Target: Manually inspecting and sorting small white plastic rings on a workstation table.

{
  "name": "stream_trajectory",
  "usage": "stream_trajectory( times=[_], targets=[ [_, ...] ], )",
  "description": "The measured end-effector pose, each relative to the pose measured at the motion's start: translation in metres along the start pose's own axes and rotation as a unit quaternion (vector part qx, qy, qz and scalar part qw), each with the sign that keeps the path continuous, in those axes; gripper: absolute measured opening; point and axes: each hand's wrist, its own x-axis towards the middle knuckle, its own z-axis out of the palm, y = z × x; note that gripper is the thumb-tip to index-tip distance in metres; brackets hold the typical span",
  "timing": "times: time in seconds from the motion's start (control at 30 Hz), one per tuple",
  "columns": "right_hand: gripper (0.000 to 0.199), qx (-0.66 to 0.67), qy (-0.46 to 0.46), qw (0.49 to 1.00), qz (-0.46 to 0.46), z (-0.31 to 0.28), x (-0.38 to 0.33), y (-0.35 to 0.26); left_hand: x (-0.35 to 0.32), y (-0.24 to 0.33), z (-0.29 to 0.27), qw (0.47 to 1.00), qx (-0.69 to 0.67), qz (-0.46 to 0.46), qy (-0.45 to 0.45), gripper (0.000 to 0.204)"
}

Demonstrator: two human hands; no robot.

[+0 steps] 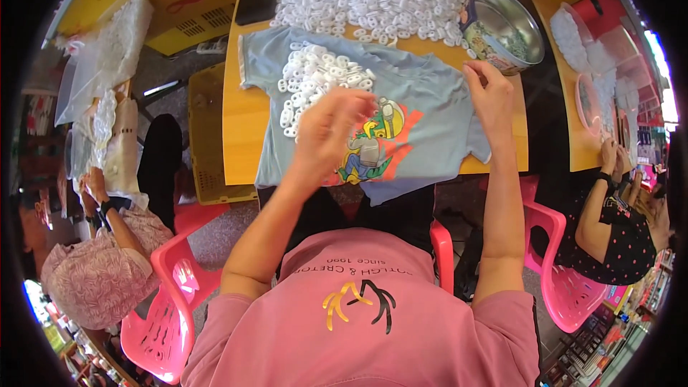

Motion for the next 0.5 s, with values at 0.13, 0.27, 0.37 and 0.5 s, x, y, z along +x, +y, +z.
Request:
stream_trajectory(
  times=[0.13,0.27,0.37,0.5],
  targets=[
    [0.022,-0.056,0.000,0.998,-0.038,0.006,0.019,0.017,0.008,-0.016,0.059,0.994,-0.053,-0.026,-0.090,0.017],
    [0.023,-0.071,-0.013,0.995,-0.074,0.014,0.035,0.012,0.007,-0.036,0.074,0.990,-0.021,-0.051,-0.131,0.015],
    [0.026,-0.088,-0.015,0.991,-0.099,0.021,0.046,0.006,0.009,-0.040,0.072,0.990,0.022,0.026,-0.140,0.017],
    [0.023,-0.104,-0.036,0.986,-0.127,0.034,0.057,-0.001,0.009,-0.036,0.072,0.991,-0.003,-0.032,-0.128,0.015]
  ],
)
